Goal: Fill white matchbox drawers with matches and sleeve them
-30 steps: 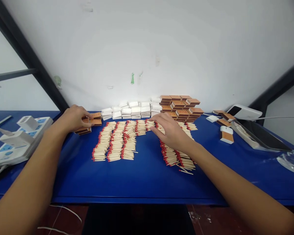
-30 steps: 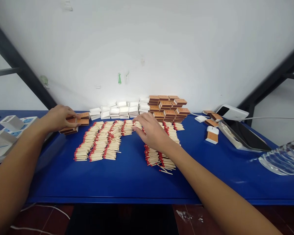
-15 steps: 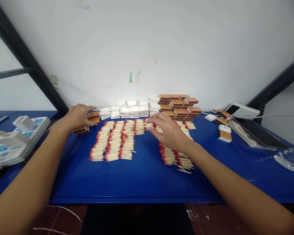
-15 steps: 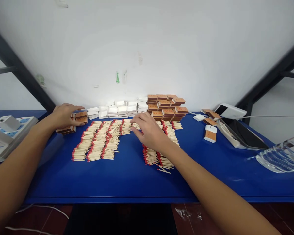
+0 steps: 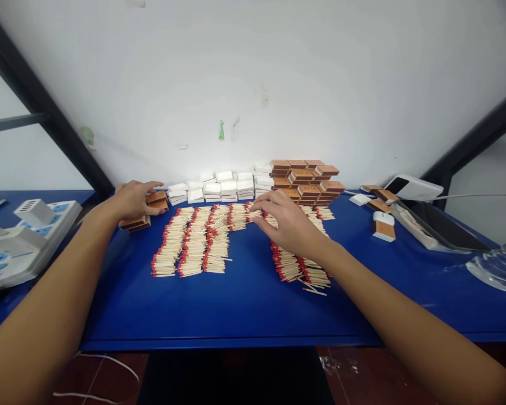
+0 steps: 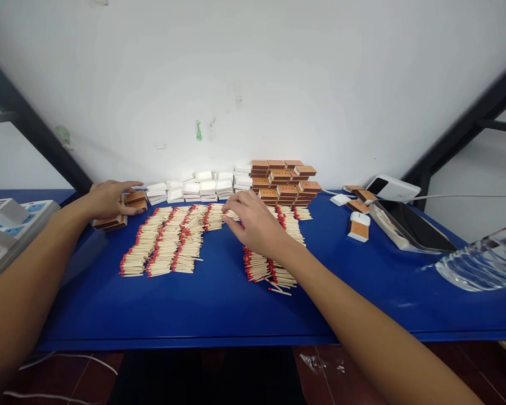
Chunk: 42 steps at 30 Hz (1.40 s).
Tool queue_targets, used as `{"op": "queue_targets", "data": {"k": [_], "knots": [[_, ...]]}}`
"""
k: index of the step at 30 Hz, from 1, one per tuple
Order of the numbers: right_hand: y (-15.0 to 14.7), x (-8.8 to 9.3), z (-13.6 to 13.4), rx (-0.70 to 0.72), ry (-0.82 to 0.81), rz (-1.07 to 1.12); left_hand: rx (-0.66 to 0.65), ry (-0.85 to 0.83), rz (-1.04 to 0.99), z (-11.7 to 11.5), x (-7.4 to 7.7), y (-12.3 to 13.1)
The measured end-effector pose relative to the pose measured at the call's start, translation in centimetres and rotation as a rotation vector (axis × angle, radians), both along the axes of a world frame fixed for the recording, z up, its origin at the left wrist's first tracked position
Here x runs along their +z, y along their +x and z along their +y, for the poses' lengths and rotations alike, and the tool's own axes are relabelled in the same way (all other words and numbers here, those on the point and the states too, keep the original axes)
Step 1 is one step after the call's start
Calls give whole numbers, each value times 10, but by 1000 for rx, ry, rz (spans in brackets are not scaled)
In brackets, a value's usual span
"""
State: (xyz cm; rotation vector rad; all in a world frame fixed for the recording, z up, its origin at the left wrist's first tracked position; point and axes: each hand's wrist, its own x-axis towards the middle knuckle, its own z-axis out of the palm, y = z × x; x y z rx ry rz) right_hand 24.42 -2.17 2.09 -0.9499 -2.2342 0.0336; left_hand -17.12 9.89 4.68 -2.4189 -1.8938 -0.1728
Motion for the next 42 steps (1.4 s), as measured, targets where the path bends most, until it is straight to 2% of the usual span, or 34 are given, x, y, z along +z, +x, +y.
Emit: {"op": "queue_targets", "data": {"k": [4, 15, 23, 33, 42], "knots": [[0, 0, 0, -1, -1, 0, 24, -16, 112, -2, 2, -1], [1, 0, 1, -13, 14, -7, 45, 6, 121, 1, 7, -1], [0, 2, 0, -10, 6, -10, 69, 53, 63, 8, -4, -6], [0, 2, 0, 5, -3, -14, -30, 22, 108, 14, -11, -2], [1, 0, 2, 14, 46, -8, 9, 45, 125, 16, -18, 2]]}}
